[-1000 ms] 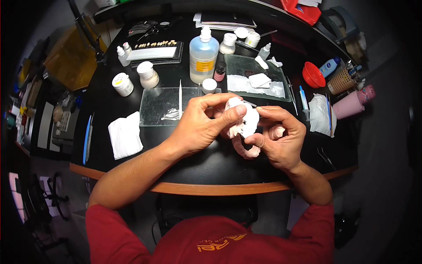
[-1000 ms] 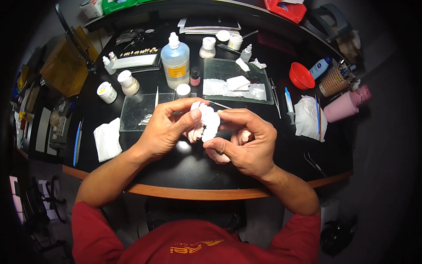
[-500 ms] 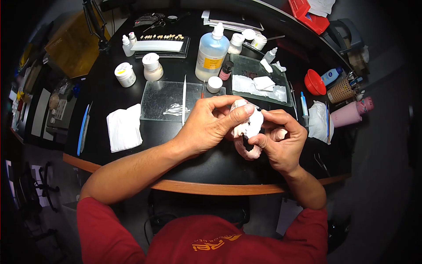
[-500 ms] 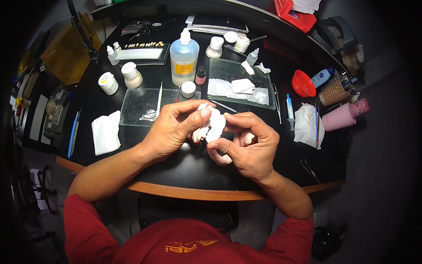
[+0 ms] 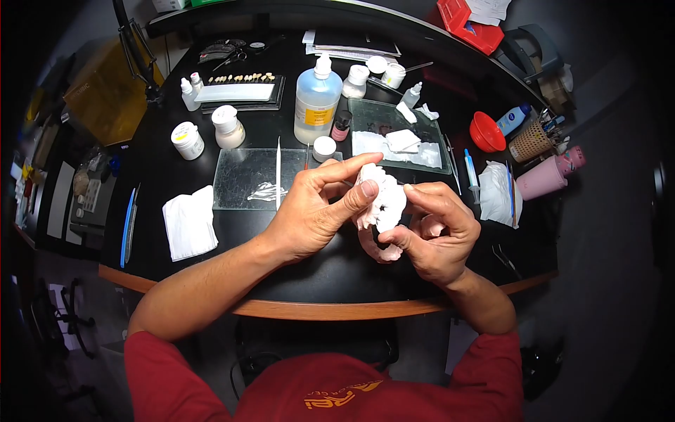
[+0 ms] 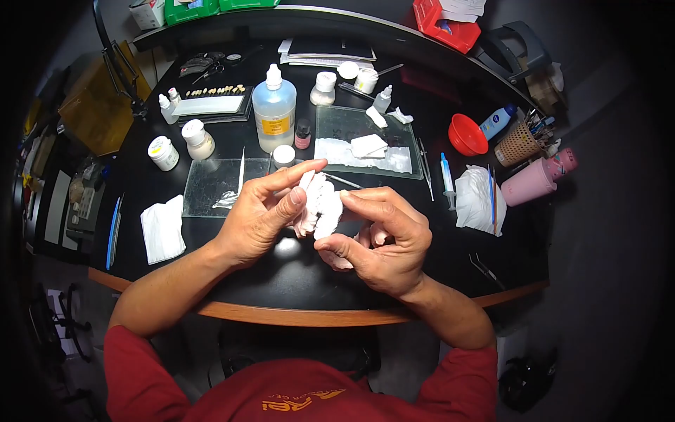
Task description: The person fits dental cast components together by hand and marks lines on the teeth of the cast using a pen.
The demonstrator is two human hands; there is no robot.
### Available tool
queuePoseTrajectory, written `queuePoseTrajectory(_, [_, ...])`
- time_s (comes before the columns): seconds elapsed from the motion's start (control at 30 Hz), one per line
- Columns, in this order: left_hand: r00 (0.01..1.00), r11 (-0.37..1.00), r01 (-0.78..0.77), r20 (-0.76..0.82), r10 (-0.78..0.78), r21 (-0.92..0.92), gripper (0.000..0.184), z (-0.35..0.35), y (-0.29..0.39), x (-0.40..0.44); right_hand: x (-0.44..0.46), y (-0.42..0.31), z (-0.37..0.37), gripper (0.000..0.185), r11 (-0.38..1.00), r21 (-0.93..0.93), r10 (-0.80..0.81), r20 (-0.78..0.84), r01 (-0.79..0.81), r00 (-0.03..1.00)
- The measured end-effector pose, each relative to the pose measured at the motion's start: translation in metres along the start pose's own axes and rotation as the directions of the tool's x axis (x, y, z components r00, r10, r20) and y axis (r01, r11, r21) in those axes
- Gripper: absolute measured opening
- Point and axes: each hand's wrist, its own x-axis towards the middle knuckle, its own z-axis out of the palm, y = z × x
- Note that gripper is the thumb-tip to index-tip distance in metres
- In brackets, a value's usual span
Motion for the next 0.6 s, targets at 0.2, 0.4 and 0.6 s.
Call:
queuePoseTrajectory(0.2, [0.999,0.999,0.012,0.035,-0.01,-0.053,0.064,-0.004,0.0063,0.0007,-0.0005,0.0012,0.0049,0.053,0.997,0.078,-0.018,0.0,0.018,1.0])
queuePoseTrajectory(0.4, [0.999,0.997,-0.023,0.02,0.025,-0.073,0.067,-0.004,0.005,0.0018,-0.0004,0.002,0.0029,0.052,0.991,0.132,0.027,0.023,-0.03,0.999])
queuePoseTrajectory(0.6, [0.998,0.996,-0.032,0.055,0.037,-0.089,0.069,-0.0054,0.0077,0.0011,0.001,0.0001,0.0029,0.054,0.976,0.217,0.026,0.031,-0.032,0.999])
